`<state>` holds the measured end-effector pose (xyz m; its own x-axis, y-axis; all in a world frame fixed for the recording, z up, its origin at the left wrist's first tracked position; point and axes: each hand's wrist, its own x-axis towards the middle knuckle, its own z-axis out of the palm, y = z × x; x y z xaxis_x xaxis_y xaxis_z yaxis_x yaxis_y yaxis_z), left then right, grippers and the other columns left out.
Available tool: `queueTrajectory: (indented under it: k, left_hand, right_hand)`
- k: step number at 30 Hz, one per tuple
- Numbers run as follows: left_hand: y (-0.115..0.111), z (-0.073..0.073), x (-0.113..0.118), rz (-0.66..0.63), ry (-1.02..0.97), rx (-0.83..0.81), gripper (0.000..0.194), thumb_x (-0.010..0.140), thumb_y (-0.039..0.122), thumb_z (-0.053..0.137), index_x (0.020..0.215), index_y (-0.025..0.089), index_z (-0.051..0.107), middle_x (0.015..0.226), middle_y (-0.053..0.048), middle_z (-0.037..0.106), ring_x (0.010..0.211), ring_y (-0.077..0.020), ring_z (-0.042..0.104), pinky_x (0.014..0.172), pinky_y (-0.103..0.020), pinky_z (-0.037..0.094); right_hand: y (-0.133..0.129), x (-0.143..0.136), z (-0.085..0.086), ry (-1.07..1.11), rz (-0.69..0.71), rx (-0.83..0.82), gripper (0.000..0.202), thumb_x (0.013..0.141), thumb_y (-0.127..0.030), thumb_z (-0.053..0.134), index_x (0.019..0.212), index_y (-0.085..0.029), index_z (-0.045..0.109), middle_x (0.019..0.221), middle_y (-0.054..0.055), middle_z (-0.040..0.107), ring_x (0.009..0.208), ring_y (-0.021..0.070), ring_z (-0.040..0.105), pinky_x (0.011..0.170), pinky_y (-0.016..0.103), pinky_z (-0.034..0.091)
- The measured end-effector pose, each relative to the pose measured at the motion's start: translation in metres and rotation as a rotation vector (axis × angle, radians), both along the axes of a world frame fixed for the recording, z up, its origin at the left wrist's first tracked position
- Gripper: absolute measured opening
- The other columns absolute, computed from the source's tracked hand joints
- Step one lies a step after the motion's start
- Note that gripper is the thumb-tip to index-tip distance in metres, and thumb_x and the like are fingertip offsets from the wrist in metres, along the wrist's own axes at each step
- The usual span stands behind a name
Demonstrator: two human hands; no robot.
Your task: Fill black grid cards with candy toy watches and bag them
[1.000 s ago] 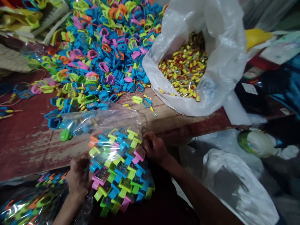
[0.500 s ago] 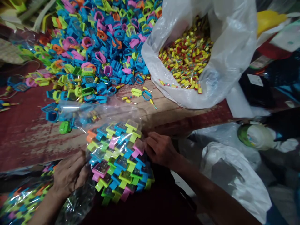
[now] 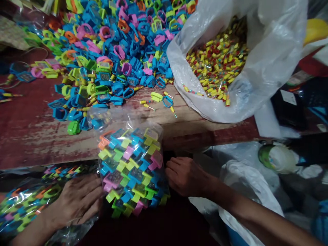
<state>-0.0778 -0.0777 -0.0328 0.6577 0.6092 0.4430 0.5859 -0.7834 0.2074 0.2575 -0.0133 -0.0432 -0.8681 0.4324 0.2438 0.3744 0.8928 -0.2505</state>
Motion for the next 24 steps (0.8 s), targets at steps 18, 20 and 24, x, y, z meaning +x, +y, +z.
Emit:
queueTrajectory:
  k: [18,20,24]
  left_hand:
    - [0.055,0.084,0.007,0.32,-0.369,-0.532,0.032,0.088,0.024,0.039,0.057,0.02,0.036,0.054,0.005,0.033,0.05,-0.0091,0.032,0.048,-0.023,0.026]
    - [0.062,0.102,0.006,0.384,-0.443,-0.595,0.032,0.088,0.028,0.041,0.057,0.02,0.037,0.053,0.005,0.035,0.049,-0.0092,0.031,0.047,-0.022,0.025]
    - [0.069,0.132,0.002,0.404,-0.543,-0.614,0.032,0.084,0.032,0.045,0.056,0.019,0.04,0.05,0.004,0.037,0.045,-0.0082,0.03,0.044,-0.021,0.023]
  right_hand:
    - [0.062,-0.012,0.088,0.277,-0.327,-0.594,0.042,0.097,-0.042,0.04,0.061,-0.021,0.039,0.056,-0.003,0.04,0.051,0.0112,0.038,0.047,0.025,0.029]
    - [0.065,-0.015,0.107,0.356,-0.369,-0.777,0.046,0.095,-0.051,0.044,0.061,-0.021,0.041,0.054,-0.003,0.039,0.047,0.01,0.035,0.043,0.024,0.026]
    - [0.064,-0.023,0.144,0.495,-0.35,-0.923,0.049,0.089,-0.056,0.056,0.058,-0.02,0.043,0.051,-0.005,0.033,0.041,0.007,0.028,0.037,0.023,0.02]
